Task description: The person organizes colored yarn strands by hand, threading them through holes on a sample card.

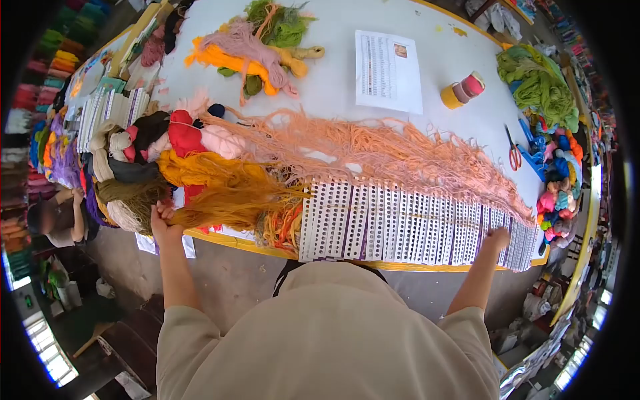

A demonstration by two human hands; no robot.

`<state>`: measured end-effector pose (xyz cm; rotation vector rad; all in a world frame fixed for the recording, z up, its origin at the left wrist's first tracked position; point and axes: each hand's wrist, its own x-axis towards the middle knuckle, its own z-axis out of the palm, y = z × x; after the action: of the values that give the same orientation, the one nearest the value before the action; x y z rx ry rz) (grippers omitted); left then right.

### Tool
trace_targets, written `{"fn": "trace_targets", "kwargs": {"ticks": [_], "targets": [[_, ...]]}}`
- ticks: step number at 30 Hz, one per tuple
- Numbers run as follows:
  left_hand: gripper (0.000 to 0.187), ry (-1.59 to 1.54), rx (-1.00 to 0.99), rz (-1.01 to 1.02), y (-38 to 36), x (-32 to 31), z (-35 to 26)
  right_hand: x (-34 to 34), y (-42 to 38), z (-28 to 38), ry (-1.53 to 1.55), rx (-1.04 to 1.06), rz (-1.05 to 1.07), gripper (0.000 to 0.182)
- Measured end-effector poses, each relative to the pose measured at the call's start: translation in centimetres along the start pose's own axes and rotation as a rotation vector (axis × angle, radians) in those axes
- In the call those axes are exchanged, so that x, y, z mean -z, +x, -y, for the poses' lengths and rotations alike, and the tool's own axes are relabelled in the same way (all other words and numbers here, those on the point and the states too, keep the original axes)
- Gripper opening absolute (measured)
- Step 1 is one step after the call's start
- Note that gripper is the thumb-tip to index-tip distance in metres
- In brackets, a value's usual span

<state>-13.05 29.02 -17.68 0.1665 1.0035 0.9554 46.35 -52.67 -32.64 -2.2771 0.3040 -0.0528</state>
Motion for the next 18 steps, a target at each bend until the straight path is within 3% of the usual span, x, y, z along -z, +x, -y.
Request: {"fn": "trace_targets", "kwargs": {"ticks": [2,3,4,5,6,7,8,10,11,12,14,15,17,18], "targets": [[0.013,0.169,-0.102,0.054,-2.4,-2.7,2.9,-3.8,-2.7,3.0,-0.005,0.052,0.023,0.010],[0.016,0.260,0.249,0.297,-2.8,-2.5,4.7,-8.9,-5.2,6.4,0.002,0.109,0.035,0.016],[0.015,0.276,0.244,0.152,-1.1,-2.2,9.0,-9.1,-6.0,7.9,0.011,0.166,0.044,0.025],[0.014,0.377,0.350,0.162,-2.8,-4.5,12.8,-13.7,-11.8,14.1,0.327,0.147,0.310,0.017],[0.018,0.401,0.476,0.193,-2.5,-4.9,16.8,-19.2,-14.4,12.6,0.554,0.131,0.528,0.013],[0.021,0.440,0.673,0.230,-1.3,-4.6,20.3,-22.4,-19.0,17.1,0.539,0.147,0.765,0.015],[0.018,0.565,0.645,0.168,-2.0,-6.3,23.5,-24.4,-23.4,20.7,0.182,0.178,0.850,0.017],[0.016,0.901,0.530,0.149,-2.5,-7.6,29.2,-29.4,-29.3,23.5,0.115,0.494,0.920,0.011],[0.018,1.112,0.440,0.192,-1.8,-6.9,31.3,-30.2,-31.4,25.4,0.101,0.505,0.971,0.010],[0.018,1.119,0.442,0.184,-1.8,-6.8,32.3,-30.7,-32.8,27.1,0.089,0.515,1.021,0.010],[0.023,1.661,0.174,0.310,-1.3,-6.5,33.6,-32.6,-33.6,27.5,0.001,0.586,1.104,0.009],[0.023,1.669,0.178,0.303,-1.0,-6.0,34.0,-32.9,-33.7,27.4,0.044,0.585,1.137,0.009],[0.043,1.869,0.020,0.435,-0.9,-5.8,34.2,-33.0,-33.6,27.3,0.034,0.602,1.169,0.010],[0.039,1.760,0.087,0.456,-1.2,-5.9,33.8,-33.0,-33.4,27.4,0.017,0.627,1.197,0.010]]}}
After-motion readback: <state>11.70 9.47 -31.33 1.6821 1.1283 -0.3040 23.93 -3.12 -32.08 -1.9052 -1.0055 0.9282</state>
